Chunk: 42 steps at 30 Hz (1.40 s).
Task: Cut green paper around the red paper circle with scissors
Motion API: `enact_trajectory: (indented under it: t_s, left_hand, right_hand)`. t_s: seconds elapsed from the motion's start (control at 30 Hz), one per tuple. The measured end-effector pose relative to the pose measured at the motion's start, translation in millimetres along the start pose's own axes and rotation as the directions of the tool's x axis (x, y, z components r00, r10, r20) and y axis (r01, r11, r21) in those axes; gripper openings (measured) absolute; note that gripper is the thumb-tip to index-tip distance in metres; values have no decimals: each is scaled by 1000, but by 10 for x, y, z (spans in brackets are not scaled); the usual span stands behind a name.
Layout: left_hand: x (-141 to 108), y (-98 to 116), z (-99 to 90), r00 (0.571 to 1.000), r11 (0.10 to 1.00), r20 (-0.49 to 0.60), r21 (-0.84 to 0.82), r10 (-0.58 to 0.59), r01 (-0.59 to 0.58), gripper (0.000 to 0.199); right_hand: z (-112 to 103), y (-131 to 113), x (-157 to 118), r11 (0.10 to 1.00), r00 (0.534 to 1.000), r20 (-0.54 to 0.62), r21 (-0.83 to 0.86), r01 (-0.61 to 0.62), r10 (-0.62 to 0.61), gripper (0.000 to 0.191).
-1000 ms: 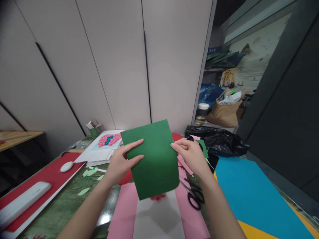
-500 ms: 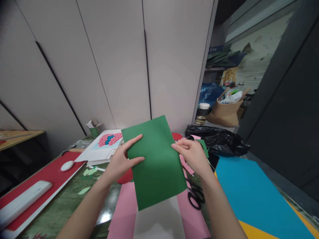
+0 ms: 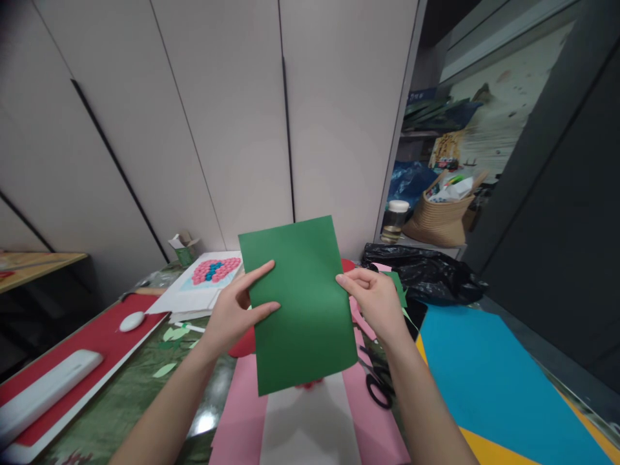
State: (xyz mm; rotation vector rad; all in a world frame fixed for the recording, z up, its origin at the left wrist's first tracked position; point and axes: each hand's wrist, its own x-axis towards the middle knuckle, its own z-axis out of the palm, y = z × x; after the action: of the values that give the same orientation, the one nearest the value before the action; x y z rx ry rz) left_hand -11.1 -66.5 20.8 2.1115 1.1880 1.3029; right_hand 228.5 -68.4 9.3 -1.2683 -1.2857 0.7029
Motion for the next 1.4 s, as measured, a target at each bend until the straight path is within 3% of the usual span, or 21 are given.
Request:
enact_trajectory:
  t_s: [0.2, 0.4, 0.83, 1.1, 1.4]
  left_hand:
    - [-23, 56, -13, 998, 999, 59, -39, 5, -3, 71]
    - [-12, 33, 0, 1000, 998, 16, -64, -6, 7, 71]
    - [-9, 16, 8, 1000, 997, -2, -71, 21, -21, 71]
    - [7, -14, 12, 999, 997, -41, -73, 27, -30, 70]
    - [8, -6, 6, 999, 997, -37, -79, 20, -23, 70]
  right_hand:
    - [-19, -17, -10, 1000, 1000, -13, 18, 5, -5, 25]
    - [-27, -51, -11, 1000, 995, 99, -12, 25, -24, 25]
    - [10, -59, -32, 999, 999, 27, 14, 34, -35, 27]
    - [-59, -17, 7, 997, 982, 181, 57, 52, -62, 27]
    - [-33, 3, -9, 999, 994, 109, 44, 9, -14, 28]
